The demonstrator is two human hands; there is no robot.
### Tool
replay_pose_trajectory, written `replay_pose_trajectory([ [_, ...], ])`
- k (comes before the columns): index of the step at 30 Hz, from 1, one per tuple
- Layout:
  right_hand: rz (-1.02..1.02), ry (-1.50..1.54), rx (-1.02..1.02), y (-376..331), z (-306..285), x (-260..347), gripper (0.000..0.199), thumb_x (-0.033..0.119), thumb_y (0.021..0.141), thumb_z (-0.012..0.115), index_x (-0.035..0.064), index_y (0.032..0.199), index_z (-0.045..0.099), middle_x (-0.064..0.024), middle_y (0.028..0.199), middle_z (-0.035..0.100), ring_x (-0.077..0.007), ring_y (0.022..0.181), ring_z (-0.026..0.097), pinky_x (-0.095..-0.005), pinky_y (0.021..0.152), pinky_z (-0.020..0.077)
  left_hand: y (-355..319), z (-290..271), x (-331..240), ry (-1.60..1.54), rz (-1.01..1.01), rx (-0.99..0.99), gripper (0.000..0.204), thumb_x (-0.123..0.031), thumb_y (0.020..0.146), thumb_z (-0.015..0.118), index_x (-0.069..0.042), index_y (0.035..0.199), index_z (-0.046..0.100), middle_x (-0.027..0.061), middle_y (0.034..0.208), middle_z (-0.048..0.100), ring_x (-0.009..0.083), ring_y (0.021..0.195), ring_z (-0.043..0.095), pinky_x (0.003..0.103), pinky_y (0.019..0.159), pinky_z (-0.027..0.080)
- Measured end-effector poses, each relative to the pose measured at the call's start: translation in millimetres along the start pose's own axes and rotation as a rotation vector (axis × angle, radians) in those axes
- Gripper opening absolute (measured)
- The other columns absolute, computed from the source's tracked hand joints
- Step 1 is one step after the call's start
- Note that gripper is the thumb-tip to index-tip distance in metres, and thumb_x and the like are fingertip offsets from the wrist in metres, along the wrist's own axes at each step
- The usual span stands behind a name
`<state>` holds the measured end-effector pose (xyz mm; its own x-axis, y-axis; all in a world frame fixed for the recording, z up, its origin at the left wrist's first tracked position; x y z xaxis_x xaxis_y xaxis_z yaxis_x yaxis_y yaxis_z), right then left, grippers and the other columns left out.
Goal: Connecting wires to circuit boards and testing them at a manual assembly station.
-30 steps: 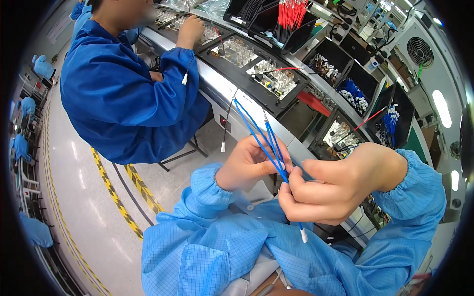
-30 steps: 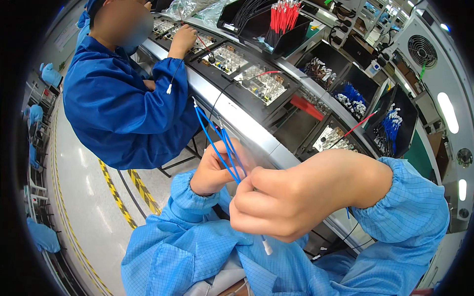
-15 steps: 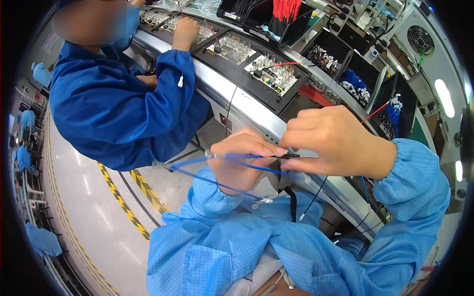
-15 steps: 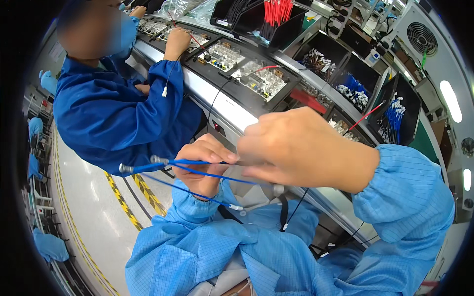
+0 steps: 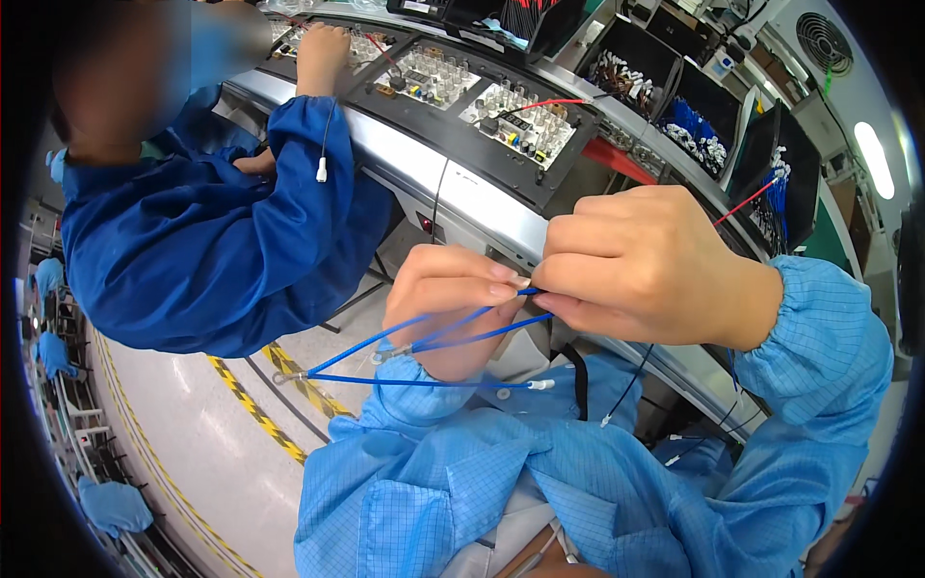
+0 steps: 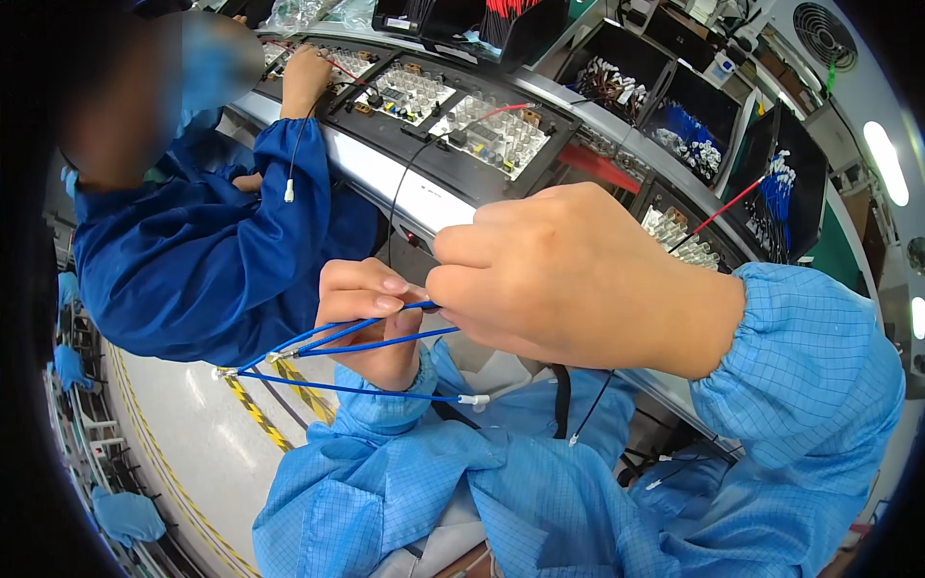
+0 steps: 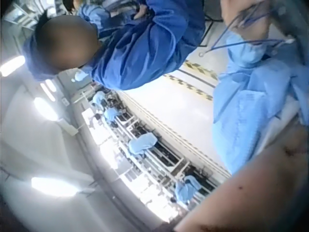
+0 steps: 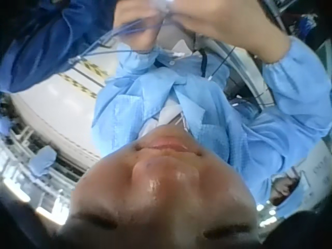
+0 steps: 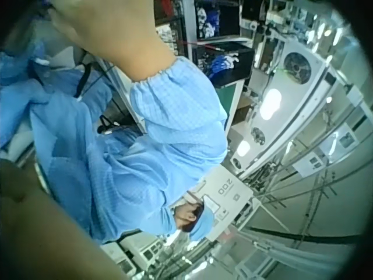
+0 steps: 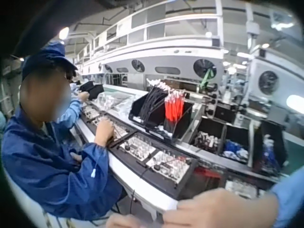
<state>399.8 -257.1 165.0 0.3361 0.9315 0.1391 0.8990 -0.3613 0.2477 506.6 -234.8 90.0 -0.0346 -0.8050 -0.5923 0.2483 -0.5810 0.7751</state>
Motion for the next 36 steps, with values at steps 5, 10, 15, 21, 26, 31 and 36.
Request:
replay_pose_trajectory([
  [5, 0.038, 0.033, -0.018, 0, 2, -9, 0.017, 0.013, 0.067, 0.075, 0.0099, 0.078, 0.062, 0.0002, 0.076, 0.056, -0.0173, 0.062, 0.056, -0.0310, 0.047, 0.0431, 1, -1, 12, -0.156, -0.052, -0.008, 0.024, 0.007, 0.071, 0.076, -0.005, 0.087, 0.062, 0.0103, 0.085, 0.061, 0.0203, 0.073, 0.066, 0.027, 0.060, 0.052],
  [10, 0.080, 0.093, -0.031, 0, -4, -22, 0.014, 0.012, 0.072, 0.074, 0.0084, 0.080, 0.063, -0.0025, 0.077, 0.057, -0.0197, 0.064, 0.057, -0.0313, 0.051, 0.0444, 0, -15, 28, -0.170, -0.112, -0.020, 0.021, 0.003, 0.073, 0.076, -0.003, 0.088, 0.062, 0.0109, 0.082, 0.061, 0.0215, 0.071, 0.066, 0.028, 0.060, 0.053],
  [15, 0.158, 0.177, -0.194, 1, -57, -58, 0.011, 0.013, 0.087, 0.064, 0.0022, 0.086, 0.061, -0.0062, 0.081, 0.059, -0.0143, 0.071, 0.054, -0.0282, 0.062, 0.0454, 18, -57, 22, -0.045, 0.024, -0.077, 0.016, -0.010, 0.080, 0.074, 0.000, 0.089, 0.065, 0.0119, 0.078, 0.062, 0.0221, 0.067, 0.064, 0.026, 0.057, 0.050],
  [21, 0.506, 0.308, -0.363, -22, -103, -124, 0.011, 0.010, 0.093, 0.056, 0.0011, 0.095, 0.062, -0.0041, 0.088, 0.062, -0.0099, 0.082, 0.060, -0.0246, 0.073, 0.0493, 42, -99, 4, 0.320, 0.152, -0.015, 0.013, -0.004, 0.080, 0.071, 0.001, 0.089, 0.064, 0.0122, 0.078, 0.060, 0.0212, 0.067, 0.062, 0.027, 0.059, 0.048],
  [26, 0.717, 0.398, -0.111, -22, -72, -166, 0.005, 0.005, 0.087, 0.061, 0.0054, 0.092, 0.061, -0.0020, 0.083, 0.063, -0.0132, 0.080, 0.063, -0.0286, 0.071, 0.0492, 41, -106, 20, 0.606, 0.119, -0.016, 0.014, -0.002, 0.080, 0.069, 0.002, 0.093, 0.067, 0.0120, 0.080, 0.060, 0.0189, 0.069, 0.059, 0.025, 0.062, 0.047],
  [31, 0.566, 0.449, 0.012, -33, -27, -205, 0.019, 0.019, 0.094, 0.058, 0.0018, 0.102, 0.061, -0.0018, 0.092, 0.064, -0.0106, 0.089, 0.065, -0.0253, 0.083, 0.0506, 31, -93, 51, 0.551, -0.008, 0.025, 0.019, 0.002, 0.079, 0.066, 0.001, 0.097, 0.070, 0.0097, 0.082, 0.059, 0.0155, 0.069, 0.057, 0.025, 0.063, 0.046],
  [36, 0.757, 0.687, 0.171, -34, 22, -210, 0.023, 0.026, 0.094, 0.057, 0.0070, 0.104, 0.063, -0.0023, 0.094, 0.067, -0.0094, 0.093, 0.065, -0.0224, 0.078, 0.0482, 12, -104, 90, 0.514, -0.126, -0.049, 0.022, 0.002, 0.079, 0.065, -0.002, 0.100, 0.071, 0.0082, 0.081, 0.058, 0.0144, 0.070, 0.055, 0.026, 0.063, 0.046],
])
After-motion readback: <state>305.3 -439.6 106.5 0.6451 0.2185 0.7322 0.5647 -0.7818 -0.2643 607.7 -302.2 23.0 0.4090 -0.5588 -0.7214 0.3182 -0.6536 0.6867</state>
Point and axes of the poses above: each hand's wrist, its own y-axis towards the middle knuckle, its own z-axis out of the palm, x = y × z, the point moved 9 cm from there along y, towards the middle knuckle
